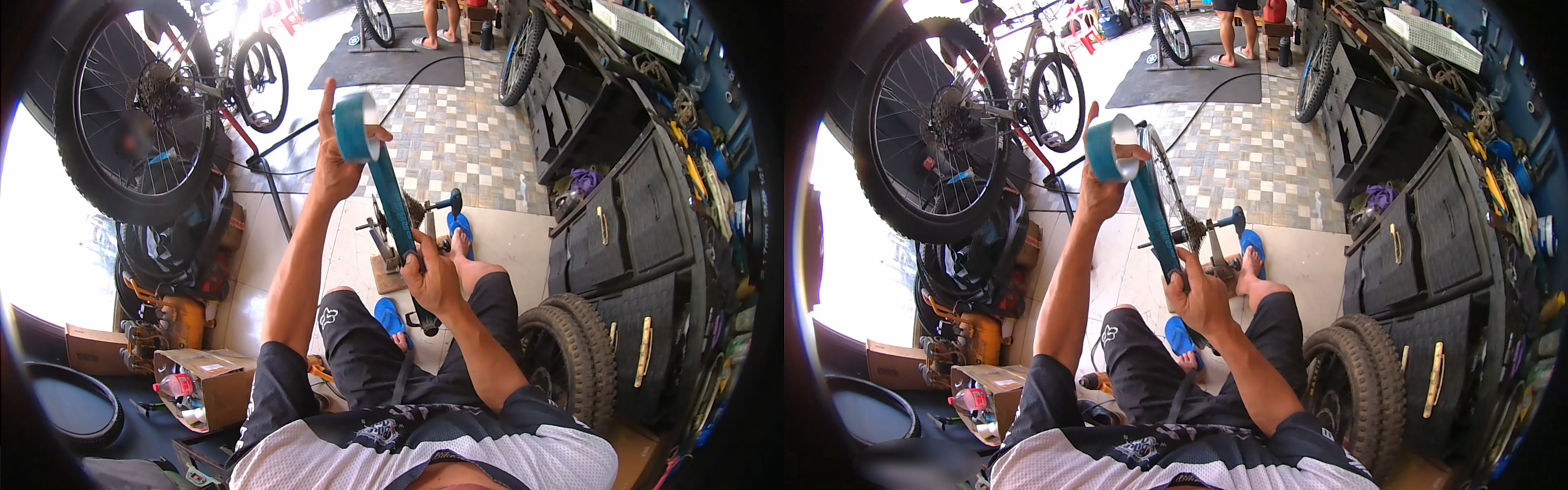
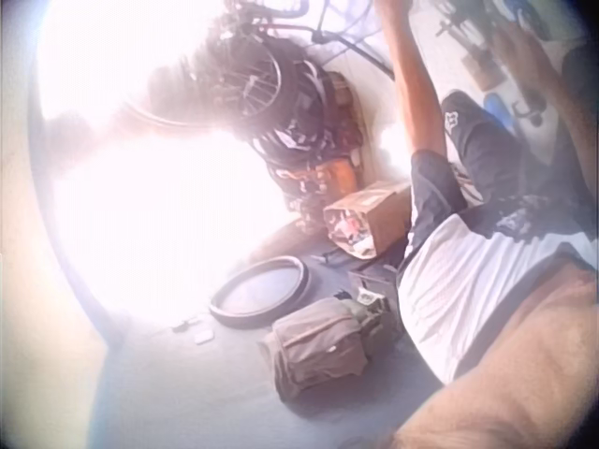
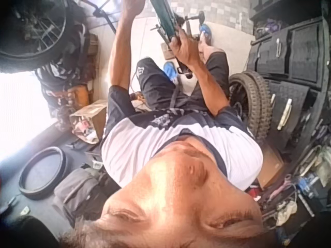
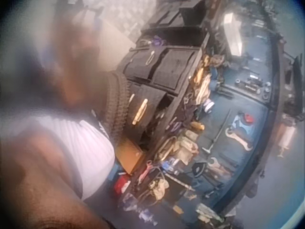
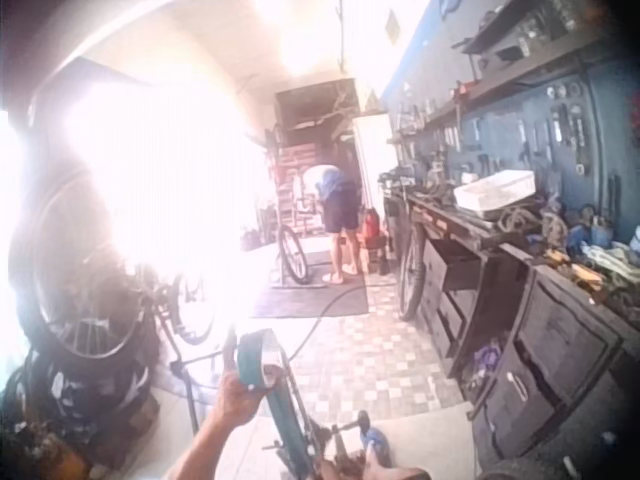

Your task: The person wraps a green rim tape around a bicycle wheel rim, smoothing it as they go. They then use a cloth to wipe the rim surface after the tape is applied.

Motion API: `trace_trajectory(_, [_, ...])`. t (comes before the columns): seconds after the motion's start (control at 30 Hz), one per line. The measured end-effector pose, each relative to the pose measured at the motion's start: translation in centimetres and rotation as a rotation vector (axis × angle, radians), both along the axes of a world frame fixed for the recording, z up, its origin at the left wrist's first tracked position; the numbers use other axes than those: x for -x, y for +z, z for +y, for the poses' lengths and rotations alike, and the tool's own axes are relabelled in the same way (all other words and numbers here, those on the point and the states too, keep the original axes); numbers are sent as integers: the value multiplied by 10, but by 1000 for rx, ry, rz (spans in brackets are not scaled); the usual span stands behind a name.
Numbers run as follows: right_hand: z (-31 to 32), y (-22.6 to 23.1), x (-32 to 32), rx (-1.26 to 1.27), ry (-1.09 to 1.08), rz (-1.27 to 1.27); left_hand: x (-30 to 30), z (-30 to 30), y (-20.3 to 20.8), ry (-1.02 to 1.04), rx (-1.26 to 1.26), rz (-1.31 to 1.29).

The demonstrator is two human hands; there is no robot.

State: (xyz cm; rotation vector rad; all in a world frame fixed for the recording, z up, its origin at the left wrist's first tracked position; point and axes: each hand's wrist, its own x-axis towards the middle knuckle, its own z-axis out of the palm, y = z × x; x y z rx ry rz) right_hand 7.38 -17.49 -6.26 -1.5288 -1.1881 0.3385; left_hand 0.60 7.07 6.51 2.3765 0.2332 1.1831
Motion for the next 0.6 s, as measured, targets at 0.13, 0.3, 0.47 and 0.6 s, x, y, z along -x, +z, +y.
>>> trace_trajectory(0.13, [-1,4,-2,78,1,13,-3,-11,-2,-84,406,32])
trace_trajectory(0.3, [-2,1,0,24,-26,-57,3,2,-4,-286,576,-69])
trace_trajectory(0.47, [-2,-2,0,1,-51,-90,8,7,3,-661,980,-114])
trace_trajectory(0.6, [-3,-10,3,13,-61,-100,4,16,15,-708,1060,-308])
